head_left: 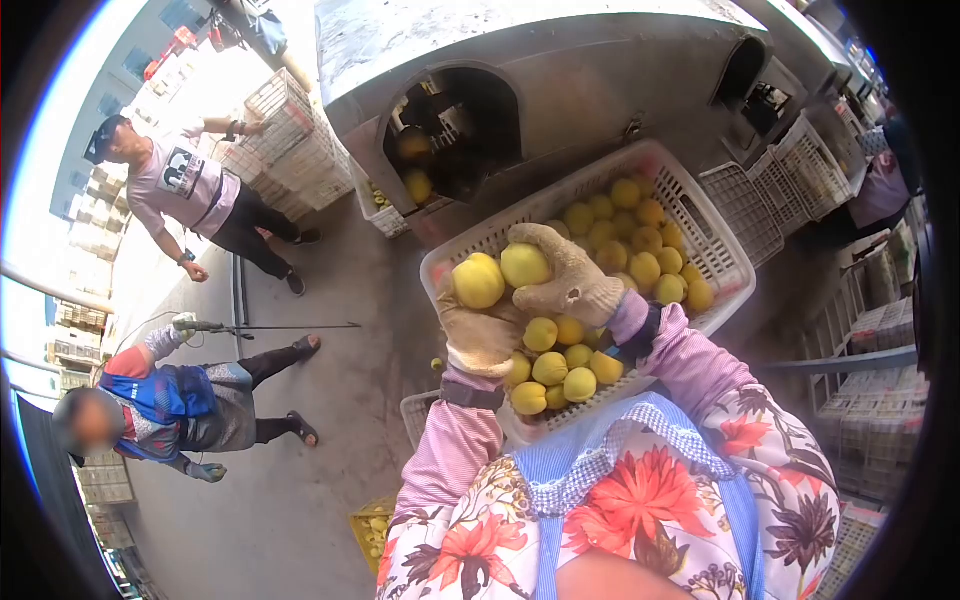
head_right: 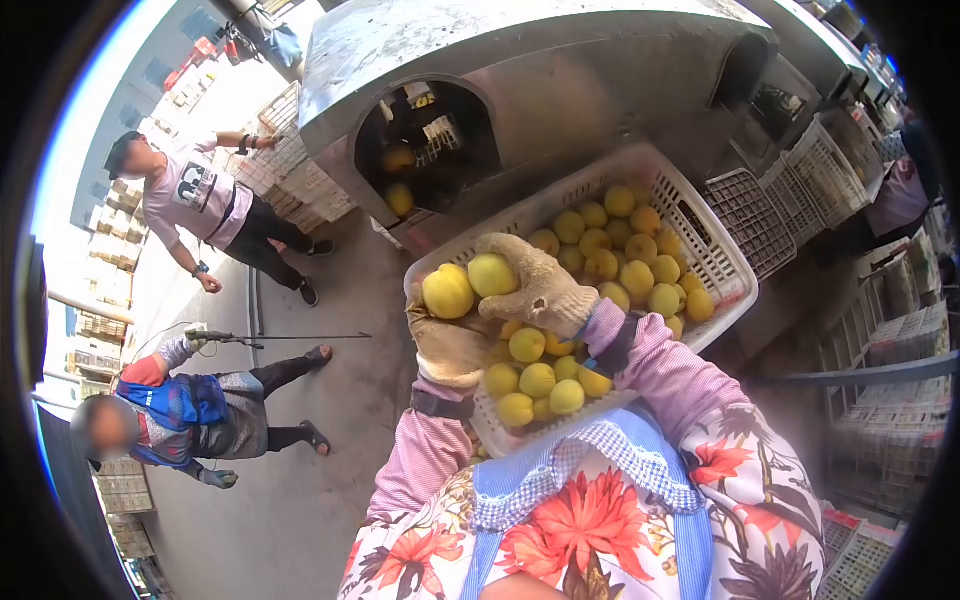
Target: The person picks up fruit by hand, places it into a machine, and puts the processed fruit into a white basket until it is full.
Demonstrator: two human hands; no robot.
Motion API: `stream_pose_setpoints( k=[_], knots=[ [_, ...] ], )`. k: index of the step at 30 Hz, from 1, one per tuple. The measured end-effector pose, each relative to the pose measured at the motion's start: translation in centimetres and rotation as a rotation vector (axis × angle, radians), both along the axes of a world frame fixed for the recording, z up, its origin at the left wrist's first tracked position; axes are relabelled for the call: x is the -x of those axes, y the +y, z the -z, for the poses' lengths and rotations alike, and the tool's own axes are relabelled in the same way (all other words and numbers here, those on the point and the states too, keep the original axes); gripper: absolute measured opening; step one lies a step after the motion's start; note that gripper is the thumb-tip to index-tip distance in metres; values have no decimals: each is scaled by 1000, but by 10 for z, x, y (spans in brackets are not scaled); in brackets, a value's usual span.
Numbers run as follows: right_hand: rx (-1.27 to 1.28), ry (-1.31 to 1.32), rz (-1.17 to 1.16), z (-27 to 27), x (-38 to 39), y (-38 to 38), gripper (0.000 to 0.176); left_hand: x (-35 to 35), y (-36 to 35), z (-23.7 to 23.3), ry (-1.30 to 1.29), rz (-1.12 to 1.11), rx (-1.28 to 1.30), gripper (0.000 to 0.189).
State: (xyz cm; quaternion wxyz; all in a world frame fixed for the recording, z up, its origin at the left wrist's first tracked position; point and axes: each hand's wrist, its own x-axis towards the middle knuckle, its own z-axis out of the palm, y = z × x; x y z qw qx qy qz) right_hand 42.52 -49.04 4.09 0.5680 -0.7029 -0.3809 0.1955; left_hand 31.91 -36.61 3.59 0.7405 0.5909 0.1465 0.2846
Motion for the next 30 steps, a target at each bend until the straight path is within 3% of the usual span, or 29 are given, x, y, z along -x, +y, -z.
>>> stream_pose_setpoints(
  k=[2, 5, 6, 9, 12, 15, 16, 18, 20, 22, 24, 25, 27, 30],
  knots=[
    [69, -43, 43, -3, -3, 18, 77, 1, 10, -4, 13, -18, -120, 43],
    [32, -149, 308, -9, -28, 74, 71, 4, 58, 18, -219, 213, 1075, 48],
    [204, -315, 365, -28, -36, 89, 68, 6, 75, 32, -142, 181, 1079, 59],
    [307, -756, 467, 1, -83, 145, 71, 13, 89, 35, -207, 183, 1077, 55],
    [259, -836, 515, 1, -91, 168, 72, 23, 98, 34, -356, 448, 1183, 54],
    [87, -897, 604, 13, -115, 190, 61, 19, 91, 34, -313, 230, 1165, 55],
    [200, -792, 518, 2, -115, 188, 61, 21, 92, 33, -407, 458, 1269, 58],
    [391, -605, 366, -42, -124, 184, 61, 16, 87, 36, -365, 392, 1223, 60],
    [264, -448, 404, -77, -95, 160, 65, 13, 86, 37, -399, 460, 1161, 61],
    [164, -303, 320, -68, -55, 130, 69, 8, 77, 44, -38, 189, 100, 61],
    [208, -207, 66, -54, -10, 105, 72, 1, 73, 45, 43, 110, -171, 61],
    [297, -164, -90, -55, 9, 95, 72, -1, 69, 43, -45, 182, 88, 61],
    [226, -209, 105, -35, 15, 98, 69, -8, 68, 42, -57, 260, 436, 59],
    [284, -304, 289, -36, -14, 109, 73, -14, 70, 47, 185, 264, 707, 54]
  ],
)
